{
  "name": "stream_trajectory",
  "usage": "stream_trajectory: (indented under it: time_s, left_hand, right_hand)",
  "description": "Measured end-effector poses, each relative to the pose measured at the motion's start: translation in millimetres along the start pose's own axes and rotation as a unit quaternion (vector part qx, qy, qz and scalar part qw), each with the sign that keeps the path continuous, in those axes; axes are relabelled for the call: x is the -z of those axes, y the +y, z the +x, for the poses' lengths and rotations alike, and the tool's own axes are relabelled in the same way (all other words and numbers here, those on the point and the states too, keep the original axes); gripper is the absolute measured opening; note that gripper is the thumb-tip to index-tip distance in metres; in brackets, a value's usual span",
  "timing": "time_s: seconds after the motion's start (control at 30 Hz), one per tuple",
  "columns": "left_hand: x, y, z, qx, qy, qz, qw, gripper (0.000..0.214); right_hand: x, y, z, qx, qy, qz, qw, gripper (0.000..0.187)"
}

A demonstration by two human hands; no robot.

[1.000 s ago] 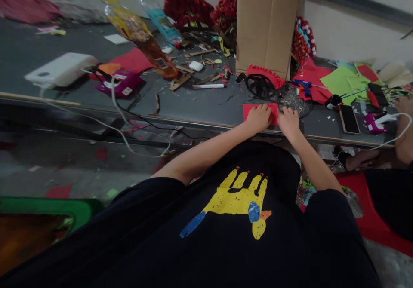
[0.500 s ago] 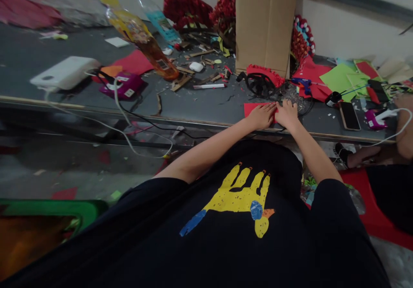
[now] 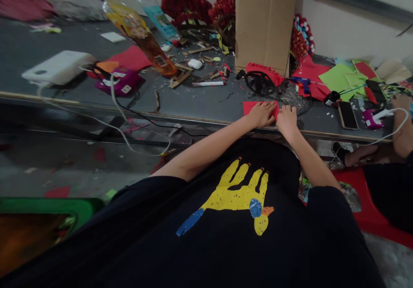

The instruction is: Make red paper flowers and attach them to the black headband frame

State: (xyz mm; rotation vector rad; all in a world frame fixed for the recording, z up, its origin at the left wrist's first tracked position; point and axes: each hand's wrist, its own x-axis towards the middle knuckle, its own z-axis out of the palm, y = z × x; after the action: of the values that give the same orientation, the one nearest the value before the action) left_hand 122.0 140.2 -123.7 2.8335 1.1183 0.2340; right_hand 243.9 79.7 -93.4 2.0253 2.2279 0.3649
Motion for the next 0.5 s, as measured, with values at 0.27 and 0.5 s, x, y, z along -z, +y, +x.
stream_trajectory:
  time_s: [0.27,0.5]
  left_hand:
    - [0.9,1,0,0.005,-0.004,-0.001,1.0,0.059]
    - [-4.6,-1,-10,-0.005,0.023,-0.031,0.999,0.068]
  right_hand:
    - [2,4,-27,0.034,0.008,-0.037,0.999,0.044]
    - [-5,13,-43,0.026,-0.004,0.015,1.0,0.039]
